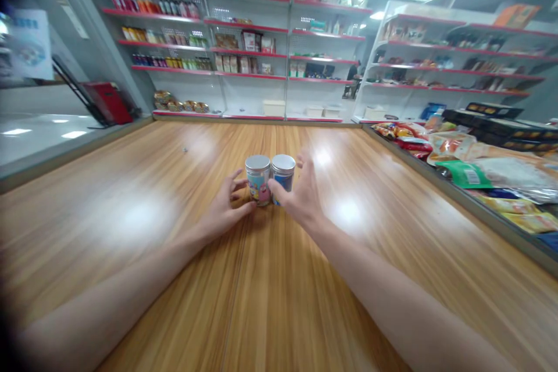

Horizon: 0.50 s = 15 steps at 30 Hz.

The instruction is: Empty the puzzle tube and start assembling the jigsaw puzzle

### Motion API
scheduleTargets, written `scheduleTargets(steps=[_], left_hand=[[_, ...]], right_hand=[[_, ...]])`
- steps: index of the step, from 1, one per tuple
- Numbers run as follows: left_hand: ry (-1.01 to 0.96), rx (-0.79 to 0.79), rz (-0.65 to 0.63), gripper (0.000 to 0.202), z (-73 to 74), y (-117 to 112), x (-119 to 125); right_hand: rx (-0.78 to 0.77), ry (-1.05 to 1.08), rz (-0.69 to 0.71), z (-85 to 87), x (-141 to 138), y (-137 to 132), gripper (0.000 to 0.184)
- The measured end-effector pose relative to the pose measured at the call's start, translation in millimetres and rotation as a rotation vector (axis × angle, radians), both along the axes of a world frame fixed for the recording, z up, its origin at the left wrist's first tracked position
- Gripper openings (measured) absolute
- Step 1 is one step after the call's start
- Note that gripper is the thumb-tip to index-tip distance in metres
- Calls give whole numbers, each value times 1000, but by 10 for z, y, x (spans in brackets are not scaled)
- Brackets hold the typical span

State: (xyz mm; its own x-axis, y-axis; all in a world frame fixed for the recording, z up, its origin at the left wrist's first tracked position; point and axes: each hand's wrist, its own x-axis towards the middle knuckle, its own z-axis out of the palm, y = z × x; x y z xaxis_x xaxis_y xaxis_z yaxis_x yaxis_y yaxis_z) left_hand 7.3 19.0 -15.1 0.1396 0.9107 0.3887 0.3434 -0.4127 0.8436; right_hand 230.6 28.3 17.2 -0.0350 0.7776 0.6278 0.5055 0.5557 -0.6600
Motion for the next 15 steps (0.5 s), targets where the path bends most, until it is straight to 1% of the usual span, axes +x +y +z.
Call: scheduleTargets(steps=[1,2,4,6,8,12,14,15], left_hand=[[-3,-2,-33,89,-15,14,7],[-7,-4,-53,87,-29,23,12],[-2,-23,-66,72,-52,29,14],[35,-50,-40,55,-64,30,4],[98,-65,38,46,-66,39,-25],[203,-71,281,40,-58,108,-139],[211,-73,351,40,-48,139,-194],[206,-62,387,44,-37,139,-212]], right_hand=[[-53,29,4,-62,-55,30,75],[-119,47,15,-129,-103,51,74],[-242,34,65,-249,-168,65,56],[-296,15,103,-314,-190,44,47],[-321,6,133,-321,-179,0,47],[-354,-12,173,-270,-132,-90,45],[-352,-30,172,-258,-120,-109,44],[-349,-40,163,-257,-118,-112,44]])
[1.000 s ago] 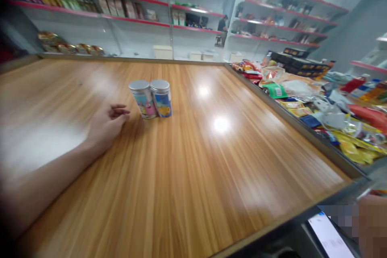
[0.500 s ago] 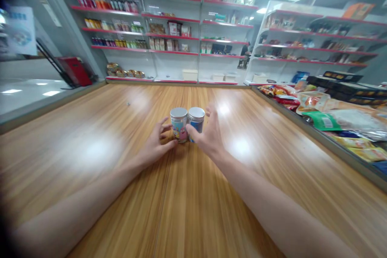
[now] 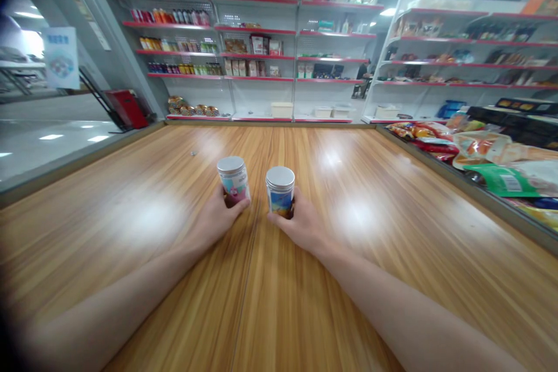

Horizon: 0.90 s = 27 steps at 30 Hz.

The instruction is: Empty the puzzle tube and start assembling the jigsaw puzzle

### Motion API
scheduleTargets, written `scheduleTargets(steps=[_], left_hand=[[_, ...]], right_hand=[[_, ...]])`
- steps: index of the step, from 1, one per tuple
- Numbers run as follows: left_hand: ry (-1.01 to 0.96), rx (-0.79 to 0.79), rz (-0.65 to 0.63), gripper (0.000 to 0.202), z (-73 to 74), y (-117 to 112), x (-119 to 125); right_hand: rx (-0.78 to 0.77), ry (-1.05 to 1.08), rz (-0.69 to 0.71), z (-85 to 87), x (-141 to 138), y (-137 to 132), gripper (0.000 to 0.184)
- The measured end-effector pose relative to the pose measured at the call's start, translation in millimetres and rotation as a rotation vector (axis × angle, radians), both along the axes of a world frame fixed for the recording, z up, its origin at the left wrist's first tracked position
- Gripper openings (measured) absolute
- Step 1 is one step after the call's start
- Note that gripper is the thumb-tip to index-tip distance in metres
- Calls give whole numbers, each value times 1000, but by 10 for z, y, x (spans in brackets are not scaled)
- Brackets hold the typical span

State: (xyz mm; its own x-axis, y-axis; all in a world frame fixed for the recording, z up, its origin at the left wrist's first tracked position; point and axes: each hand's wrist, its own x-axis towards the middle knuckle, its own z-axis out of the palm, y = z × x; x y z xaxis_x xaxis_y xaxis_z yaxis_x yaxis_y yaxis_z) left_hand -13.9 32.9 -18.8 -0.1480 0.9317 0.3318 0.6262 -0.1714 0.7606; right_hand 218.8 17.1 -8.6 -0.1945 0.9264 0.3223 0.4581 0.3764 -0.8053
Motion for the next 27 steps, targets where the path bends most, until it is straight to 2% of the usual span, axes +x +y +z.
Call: scheduleTargets(steps=[2,4,5,7,9,11,13,15,16,20,27], left_hand=[[11,122,112,59,41,-49,-8],[41,377,226,78,105,-171,23],[57,518,206,83,141,-252,50],[84,713,-2,93,204,-423,120],[125,819,-213,92,241,-558,188],[172,787,-344,84,249,-618,228],[205,684,-429,57,243,-605,227],[183,539,-426,30,244,-554,198],[154,451,-389,25,251,-527,181],[49,156,-242,34,315,-473,155],[-73,25,-192,41,379,-490,200]], right_hand=[[17,-16,-20,1,0,0,46],[63,-20,-14,10,-1,0,50],[102,-24,6,19,-1,-4,52],[203,-53,88,44,0,-20,54],[310,-106,193,69,2,-49,57],[382,-161,285,86,1,-83,61],[400,-184,312,95,-2,-111,64],[368,-167,296,101,-3,-124,63],[343,-153,279,104,-2,-124,61],[244,-142,244,120,9,-103,58],[221,-153,236,109,7,-77,59]])
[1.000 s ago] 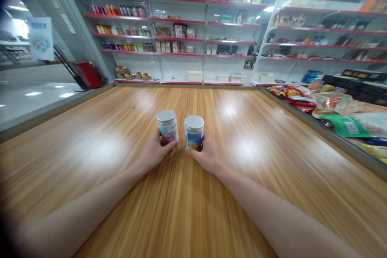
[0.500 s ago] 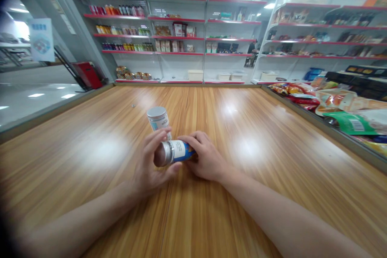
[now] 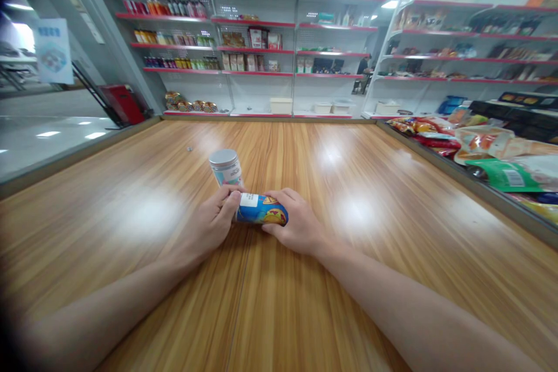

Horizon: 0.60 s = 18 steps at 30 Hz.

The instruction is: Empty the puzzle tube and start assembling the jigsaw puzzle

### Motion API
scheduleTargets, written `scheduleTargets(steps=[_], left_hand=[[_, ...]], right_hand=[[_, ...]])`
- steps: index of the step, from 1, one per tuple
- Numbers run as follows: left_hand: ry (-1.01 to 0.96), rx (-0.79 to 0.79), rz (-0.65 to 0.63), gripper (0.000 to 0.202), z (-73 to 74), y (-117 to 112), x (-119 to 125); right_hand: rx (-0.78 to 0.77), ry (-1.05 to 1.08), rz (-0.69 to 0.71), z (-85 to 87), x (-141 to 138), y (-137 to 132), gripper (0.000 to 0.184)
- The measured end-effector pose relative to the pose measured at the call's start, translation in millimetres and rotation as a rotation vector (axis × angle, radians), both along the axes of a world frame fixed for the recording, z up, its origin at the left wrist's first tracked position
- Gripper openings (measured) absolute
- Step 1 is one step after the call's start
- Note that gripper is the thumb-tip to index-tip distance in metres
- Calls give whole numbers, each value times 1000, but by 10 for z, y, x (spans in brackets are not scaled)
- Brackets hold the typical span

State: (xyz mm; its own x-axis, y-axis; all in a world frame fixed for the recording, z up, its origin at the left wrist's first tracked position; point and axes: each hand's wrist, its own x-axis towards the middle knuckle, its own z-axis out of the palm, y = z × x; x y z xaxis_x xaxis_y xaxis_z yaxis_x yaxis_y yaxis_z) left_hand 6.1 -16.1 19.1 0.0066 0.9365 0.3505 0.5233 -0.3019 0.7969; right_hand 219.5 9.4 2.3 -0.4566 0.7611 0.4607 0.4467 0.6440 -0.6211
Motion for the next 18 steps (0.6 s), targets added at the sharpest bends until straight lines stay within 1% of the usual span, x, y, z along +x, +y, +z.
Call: scheduleTargets(steps=[7,14,18], left_hand=[[-53,-88,-10,41,-43,28,-13],[-130,-168,-26,44,-42,39,-1],[-159,-206,-29,44,-69,64,-15]], right_hand=[[-3,21,-46,-39,2,14,61],[51,2,-51,-63,2,3,59],[98,-13,-50,-67,2,-3,60]])
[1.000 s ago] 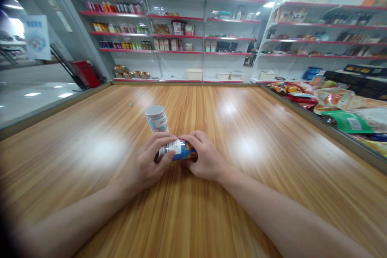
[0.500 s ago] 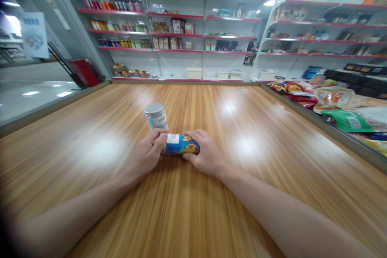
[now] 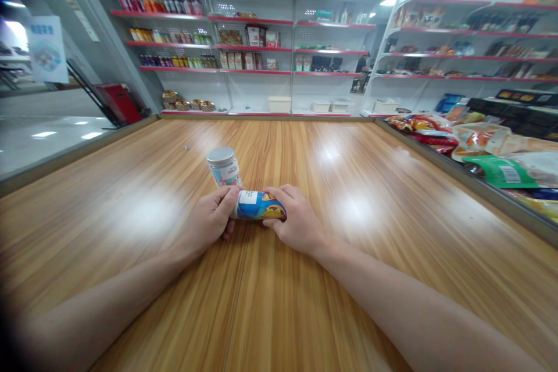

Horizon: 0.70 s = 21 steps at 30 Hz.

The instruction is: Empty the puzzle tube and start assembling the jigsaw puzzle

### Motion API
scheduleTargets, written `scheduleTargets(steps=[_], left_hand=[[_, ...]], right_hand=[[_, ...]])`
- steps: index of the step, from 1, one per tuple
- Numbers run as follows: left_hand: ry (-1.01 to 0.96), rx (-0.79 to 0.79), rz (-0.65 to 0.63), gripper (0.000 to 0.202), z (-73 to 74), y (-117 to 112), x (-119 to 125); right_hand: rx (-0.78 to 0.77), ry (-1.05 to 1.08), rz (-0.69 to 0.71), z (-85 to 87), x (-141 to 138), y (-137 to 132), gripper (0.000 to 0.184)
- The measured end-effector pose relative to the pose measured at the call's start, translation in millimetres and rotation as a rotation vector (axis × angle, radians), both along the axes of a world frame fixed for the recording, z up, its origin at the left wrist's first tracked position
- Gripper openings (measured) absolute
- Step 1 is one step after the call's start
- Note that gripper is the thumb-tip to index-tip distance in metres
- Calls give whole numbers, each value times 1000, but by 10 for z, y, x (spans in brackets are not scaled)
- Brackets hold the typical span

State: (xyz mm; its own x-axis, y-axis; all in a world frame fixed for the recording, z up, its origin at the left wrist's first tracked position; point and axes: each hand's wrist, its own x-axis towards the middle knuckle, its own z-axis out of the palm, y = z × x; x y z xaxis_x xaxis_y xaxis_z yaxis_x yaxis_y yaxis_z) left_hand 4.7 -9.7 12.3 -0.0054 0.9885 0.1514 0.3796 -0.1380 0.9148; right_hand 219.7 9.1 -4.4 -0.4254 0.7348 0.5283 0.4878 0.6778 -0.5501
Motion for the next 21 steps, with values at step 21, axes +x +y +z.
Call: scheduleTargets(steps=[21], left_hand=[[-174,14,-4,44,-56,38,-19]], right_hand=[[-406,375,125,28,104,123,61]])
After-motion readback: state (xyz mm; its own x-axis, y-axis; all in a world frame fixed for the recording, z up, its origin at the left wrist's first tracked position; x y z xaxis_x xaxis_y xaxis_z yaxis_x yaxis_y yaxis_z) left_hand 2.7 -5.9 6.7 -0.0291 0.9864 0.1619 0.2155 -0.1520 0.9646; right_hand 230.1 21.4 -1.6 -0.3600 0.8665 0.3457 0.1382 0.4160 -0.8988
